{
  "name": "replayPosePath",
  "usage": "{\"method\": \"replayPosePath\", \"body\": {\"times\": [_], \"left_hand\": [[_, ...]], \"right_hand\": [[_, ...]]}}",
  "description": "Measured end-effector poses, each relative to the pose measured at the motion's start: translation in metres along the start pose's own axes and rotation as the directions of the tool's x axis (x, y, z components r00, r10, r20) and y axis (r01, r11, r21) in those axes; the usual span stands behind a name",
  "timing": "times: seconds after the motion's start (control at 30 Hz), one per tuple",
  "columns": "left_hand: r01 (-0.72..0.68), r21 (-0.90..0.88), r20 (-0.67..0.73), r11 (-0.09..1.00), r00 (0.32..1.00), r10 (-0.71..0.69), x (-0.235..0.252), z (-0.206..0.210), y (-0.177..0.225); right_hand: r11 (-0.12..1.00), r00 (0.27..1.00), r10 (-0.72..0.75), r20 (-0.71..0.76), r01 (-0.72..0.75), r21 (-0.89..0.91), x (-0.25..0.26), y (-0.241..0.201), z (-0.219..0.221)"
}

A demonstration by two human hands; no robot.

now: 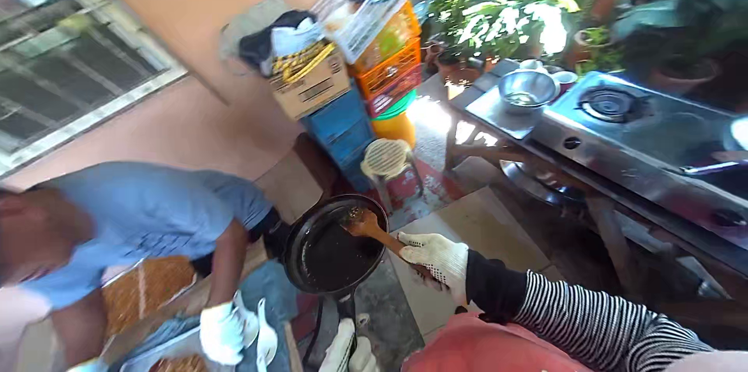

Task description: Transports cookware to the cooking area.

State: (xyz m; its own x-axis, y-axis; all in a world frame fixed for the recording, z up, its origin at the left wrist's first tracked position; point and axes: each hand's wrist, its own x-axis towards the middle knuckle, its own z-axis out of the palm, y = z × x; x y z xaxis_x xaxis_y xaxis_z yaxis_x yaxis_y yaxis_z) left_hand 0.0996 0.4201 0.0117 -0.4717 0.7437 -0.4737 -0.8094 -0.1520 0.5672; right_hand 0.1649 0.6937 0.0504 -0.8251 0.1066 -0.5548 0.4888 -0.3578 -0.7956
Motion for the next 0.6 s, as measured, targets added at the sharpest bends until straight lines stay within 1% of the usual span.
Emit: {"method": "replayPosePath", "body": {"times": [0.07,0.1,0.13,0.2,0.3,0.4,0.47,0.5,0.6], "left_hand": [[0.03,0.107,-0.045,0.994,0.999,-0.025,0.048,0.033,0.002],[0.062,0.135,-0.052,0.989,0.997,-0.055,0.073,0.042,0.003],[0.082,0.153,-0.049,0.985,0.996,-0.075,0.098,0.05,0.004],[0.1,0.174,0.021,0.98,0.994,-0.106,0.146,0.064,0.006],[0.171,0.213,0.014,0.962,0.984,-0.179,0.21,0.089,0.011],[0.222,0.28,-0.009,0.934,0.973,-0.229,0.269,0.109,0.021],[0.26,0.305,-0.012,0.916,0.963,-0.269,0.308,0.116,0.031],[0.279,0.311,-0.016,0.909,0.957,-0.288,0.328,0.12,0.038],[0.303,0.363,0.033,0.881,0.941,-0.337,0.385,0.127,0.06]], "right_hand": [[0.995,0.998,-0.018,-0.063,0.024,0.098,0.002,-0.005,-0.021],[0.99,0.995,-0.03,-0.091,0.042,0.134,0.005,-0.008,-0.03],[0.986,0.991,-0.042,-0.125,0.061,0.157,0.009,-0.011,-0.039],[0.98,0.981,-0.062,-0.182,0.094,0.177,0.019,-0.022,-0.054],[0.97,0.953,-0.09,-0.288,0.15,0.193,0.042,-0.039,-0.077],[0.954,0.915,-0.073,-0.398,0.18,0.238,0.077,-0.059,-0.102],[0.945,0.893,-0.059,-0.446,0.194,0.264,0.103,-0.071,-0.12],[0.944,0.885,-0.046,-0.463,0.19,0.269,0.115,-0.079,-0.127],[0.956,0.867,0.008,-0.497,0.139,0.257,0.148,-0.105,-0.146]]}}
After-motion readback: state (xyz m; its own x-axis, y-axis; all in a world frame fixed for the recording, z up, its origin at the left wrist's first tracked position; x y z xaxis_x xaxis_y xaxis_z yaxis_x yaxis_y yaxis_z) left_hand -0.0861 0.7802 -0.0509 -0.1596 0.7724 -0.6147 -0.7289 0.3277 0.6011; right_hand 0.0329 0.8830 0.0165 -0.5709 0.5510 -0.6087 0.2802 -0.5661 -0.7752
